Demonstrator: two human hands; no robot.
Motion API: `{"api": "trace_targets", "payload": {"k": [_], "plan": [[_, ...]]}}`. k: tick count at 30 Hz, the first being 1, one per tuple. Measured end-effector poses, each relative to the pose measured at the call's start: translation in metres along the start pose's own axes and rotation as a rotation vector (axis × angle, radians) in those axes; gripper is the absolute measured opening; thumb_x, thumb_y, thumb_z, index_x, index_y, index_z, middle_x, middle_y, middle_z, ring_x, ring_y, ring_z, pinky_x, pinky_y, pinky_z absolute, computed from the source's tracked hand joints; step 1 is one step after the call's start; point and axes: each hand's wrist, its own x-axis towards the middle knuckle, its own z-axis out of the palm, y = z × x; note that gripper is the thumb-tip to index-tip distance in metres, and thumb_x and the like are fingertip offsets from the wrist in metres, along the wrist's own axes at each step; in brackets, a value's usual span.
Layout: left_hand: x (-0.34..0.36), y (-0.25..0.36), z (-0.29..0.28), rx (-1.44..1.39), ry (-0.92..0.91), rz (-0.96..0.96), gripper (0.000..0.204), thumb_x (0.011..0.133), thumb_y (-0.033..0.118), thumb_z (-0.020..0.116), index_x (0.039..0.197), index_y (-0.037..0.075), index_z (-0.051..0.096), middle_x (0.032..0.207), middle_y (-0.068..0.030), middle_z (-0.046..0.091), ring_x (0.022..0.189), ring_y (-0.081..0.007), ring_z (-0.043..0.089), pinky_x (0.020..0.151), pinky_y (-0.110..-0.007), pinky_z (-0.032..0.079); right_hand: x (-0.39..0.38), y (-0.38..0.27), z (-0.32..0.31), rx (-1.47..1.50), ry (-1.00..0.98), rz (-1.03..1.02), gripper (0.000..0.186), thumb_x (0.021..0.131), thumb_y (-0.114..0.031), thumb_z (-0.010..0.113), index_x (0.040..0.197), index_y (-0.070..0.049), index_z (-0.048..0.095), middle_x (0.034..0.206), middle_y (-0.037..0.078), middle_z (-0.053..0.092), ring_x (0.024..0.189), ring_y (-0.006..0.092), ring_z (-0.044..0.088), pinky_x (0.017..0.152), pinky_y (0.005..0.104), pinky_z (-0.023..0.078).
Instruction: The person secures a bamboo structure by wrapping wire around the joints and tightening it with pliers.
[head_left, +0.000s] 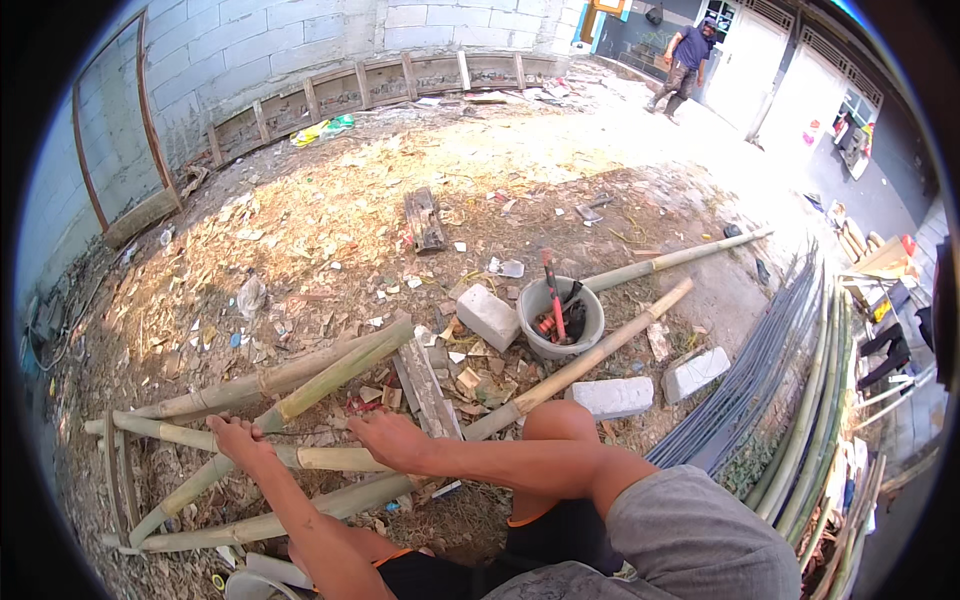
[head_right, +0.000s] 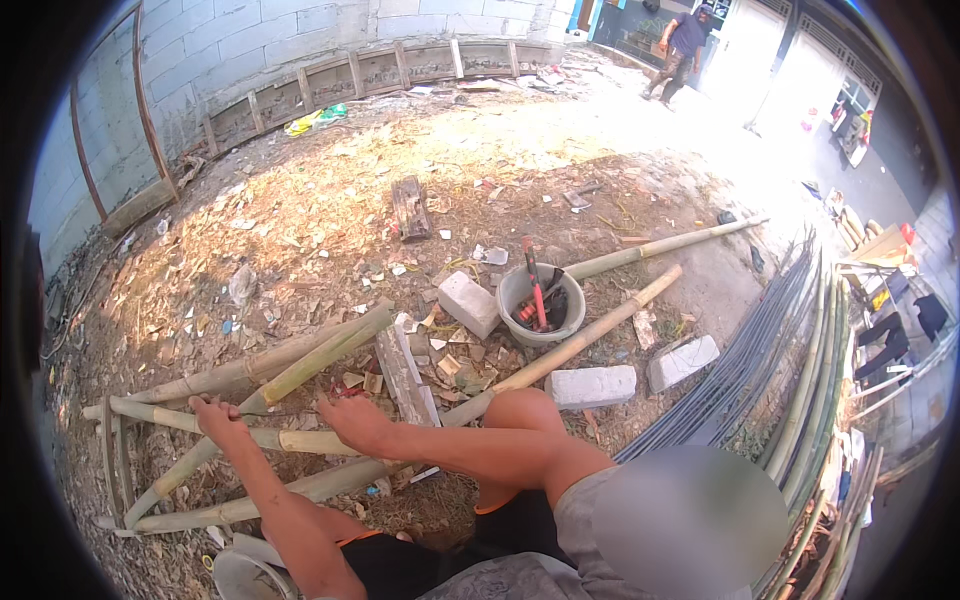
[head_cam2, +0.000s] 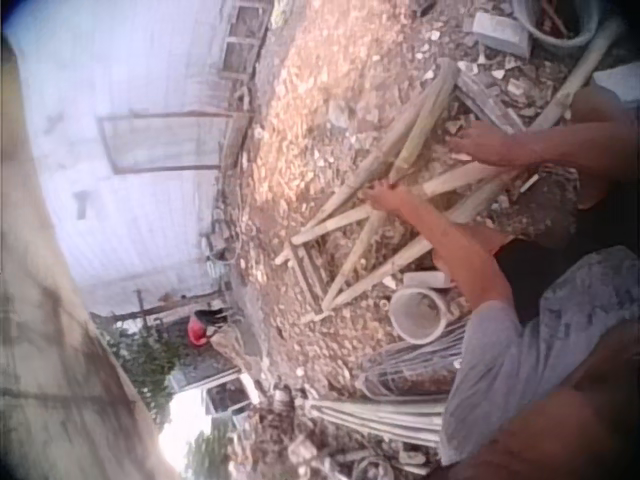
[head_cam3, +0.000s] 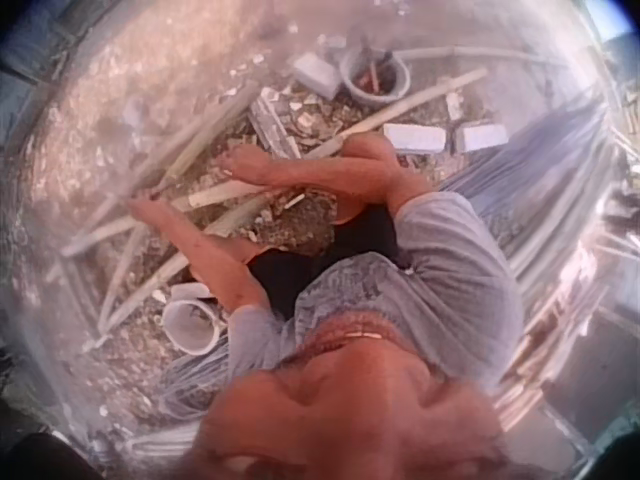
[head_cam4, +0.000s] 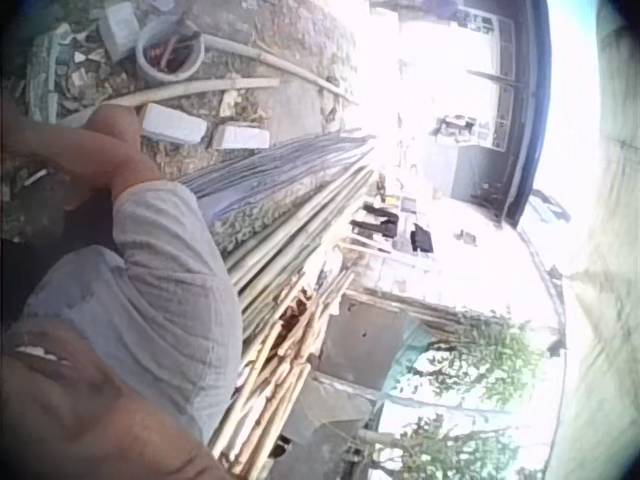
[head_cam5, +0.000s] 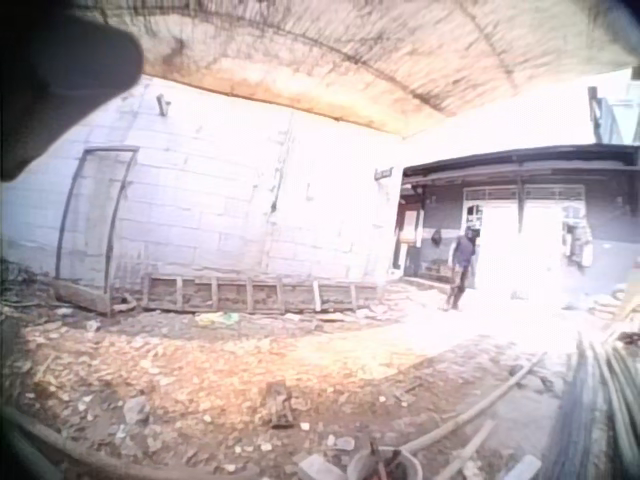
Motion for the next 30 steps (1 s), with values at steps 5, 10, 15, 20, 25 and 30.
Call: {"api": "trace_targets", "payload": {"k": [5, 10, 15, 20, 25, 30], "plan": [[0.031, -0.001, -0.028, -0.256, -0.080, -0.128, 0.042, 0.113, 0.047, 0.050, 0.090, 0.012, 0.045, 0.071, 0.0019, 0.036, 0.055, -0.0121, 0.031, 0.047, -0.031, 0.027, 0.003, 0.007, -0.024, -0.196, 0.130, -0.078, 0.023, 0.092, -0.010, 0.064, 0.114, -0.005, 0.057, 0.102, 0.013, 0.067, 0.098, 0.0383, 0.069, 0.082, 0.0516, 0.055], [-0.047, 0.031, 0.011, 0.328, 0.028, 0.198, 0.054, 0.109, 0.061, 0.050, 0.084, 0.014, 0.045, 0.069, 0.0028, 0.038, 0.056, -0.0115, 0.036, 0.048, -0.032, 0.032, 0.010, -0.004, -0.026, -0.158, -0.059, 0.070, 0.021, 0.091, -0.010, 0.065, 0.111, -0.005, 0.058, 0.103, 0.013, 0.066, 0.101, 0.0328, 0.068, 0.082, 0.0467, 0.057], [-0.033, 0.040, 0.015, 0.317, 0.077, 0.306, 0.055, 0.110, 0.061, 0.047, 0.078, 0.017, 0.037, 0.065, 0.0033, 0.033, 0.051, -0.0107, 0.030, 0.045, -0.030, 0.026, 0.000, 0.009, -0.017, -0.377, 0.187, -0.229, 0.017, 0.092, -0.005, 0.062, 0.109, -0.003, 0.059, 0.094, 0.020, 0.069, 0.090, 0.0406, 0.070, 0.078, 0.0558, 0.055], [-0.049, 0.057, 0.018, -0.077, 0.105, 0.142, 0.051, 0.113, 0.051, 0.043, 0.077, 0.018, 0.028, 0.063, 0.0052, 0.022, 0.053, -0.0102, 0.016, 0.048, -0.031, 0.014, -0.002, 0.011, -0.020, 0.126, -0.234, 0.158, 0.024, 0.097, -0.009, 0.057, 0.120, -0.002, 0.054, 0.092, 0.030, 0.070, 0.093, 0.0516, 0.069, 0.077, 0.0621, 0.053], [-0.024, 0.072, -0.016, -0.143, 0.162, 0.208, 0.051, 0.114, 0.049, 0.039, 0.075, 0.020, 0.025, 0.061, 0.0056, 0.018, 0.052, -0.0111, 0.014, 0.047, -0.030, 0.013, -0.001, -0.013, -0.008, 0.250, -0.262, 0.060, 0.027, 0.103, -0.026, 0.061, 0.110, 0.000, 0.063, 0.083, 0.031, 0.070, 0.079, 0.0527, 0.070, 0.075, 0.0608, 0.054], [-0.026, 0.068, -0.012, -0.305, 0.195, 0.144, 0.052, 0.113, 0.044, 0.043, 0.072, 0.019, 0.023, 0.057, 0.0046, 0.017, 0.048, -0.0115, 0.014, 0.043, -0.031, 0.015, -0.007, -0.028, -0.060, 0.509, -0.658, 0.207, 0.032, 0.102, -0.031, 0.069, 0.110, 0.000, 0.066, 0.085, 0.018, 0.076, 0.082, 0.0318, 0.077, 0.075, 0.0467, 0.058]]}}
